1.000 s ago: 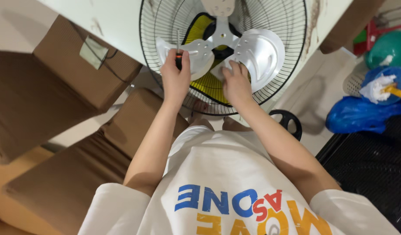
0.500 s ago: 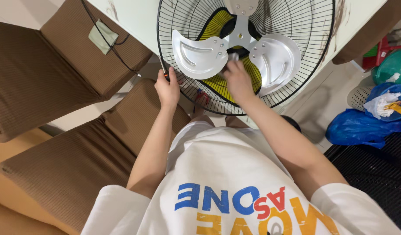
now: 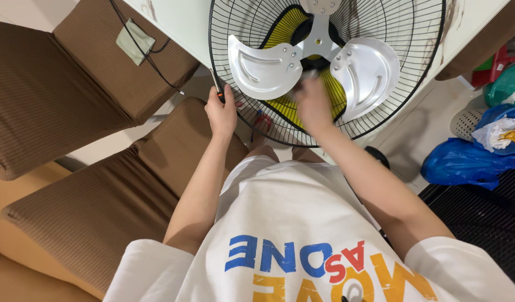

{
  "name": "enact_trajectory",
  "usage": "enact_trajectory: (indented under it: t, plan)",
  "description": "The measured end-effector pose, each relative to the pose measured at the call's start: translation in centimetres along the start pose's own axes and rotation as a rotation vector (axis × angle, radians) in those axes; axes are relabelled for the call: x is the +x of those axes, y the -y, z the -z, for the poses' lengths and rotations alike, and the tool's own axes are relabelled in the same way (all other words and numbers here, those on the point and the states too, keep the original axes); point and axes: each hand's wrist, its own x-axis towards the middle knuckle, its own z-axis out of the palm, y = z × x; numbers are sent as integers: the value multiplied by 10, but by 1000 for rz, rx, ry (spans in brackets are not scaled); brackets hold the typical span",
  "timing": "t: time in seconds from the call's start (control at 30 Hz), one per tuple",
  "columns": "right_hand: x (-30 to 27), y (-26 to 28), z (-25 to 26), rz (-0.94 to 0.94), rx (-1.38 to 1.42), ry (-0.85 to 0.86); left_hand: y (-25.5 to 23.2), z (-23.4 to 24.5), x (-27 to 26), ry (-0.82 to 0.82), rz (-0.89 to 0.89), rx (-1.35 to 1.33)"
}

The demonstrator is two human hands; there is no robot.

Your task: The person uses a screwdriver to remove the front grille and fan blades from a standing electric fan. They unscrew fasteners, detach the grille, remove the blades, and place the parts on a nearby table.

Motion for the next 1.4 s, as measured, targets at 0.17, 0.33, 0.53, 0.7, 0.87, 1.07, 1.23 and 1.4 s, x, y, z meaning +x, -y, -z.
enact_trajectory:
  t: [0.17, 0.33, 0.53, 0.7, 0.87, 1.07, 1.23, 1.4]
  plan:
    - [-17, 5, -9, 147, 136, 204, 1, 0, 1, 33, -1, -50]
    - [8, -13, -2, -18, -182, -17, -1, -1, -1, 35, -3, -101]
    - [-17, 12, 14, 32, 202, 394, -9, 2, -2, 41, -25, -31]
    - [38, -39, 93, -4, 481, 15, -21, 4, 3, 19, -41, -48]
    - [121, -100, 158, 55, 49, -3, -29, 6, 7, -12, -60, 34]
    - [165, -134, 113, 271, 72, 449, -32, 6, 12, -13, -86, 106]
    - [170, -176, 125, 165, -9, 234, -34, 6, 17, -4, -72, 101]
    - [159, -174, 118, 200, -74, -83, -36, 7, 19, 6, -44, 100]
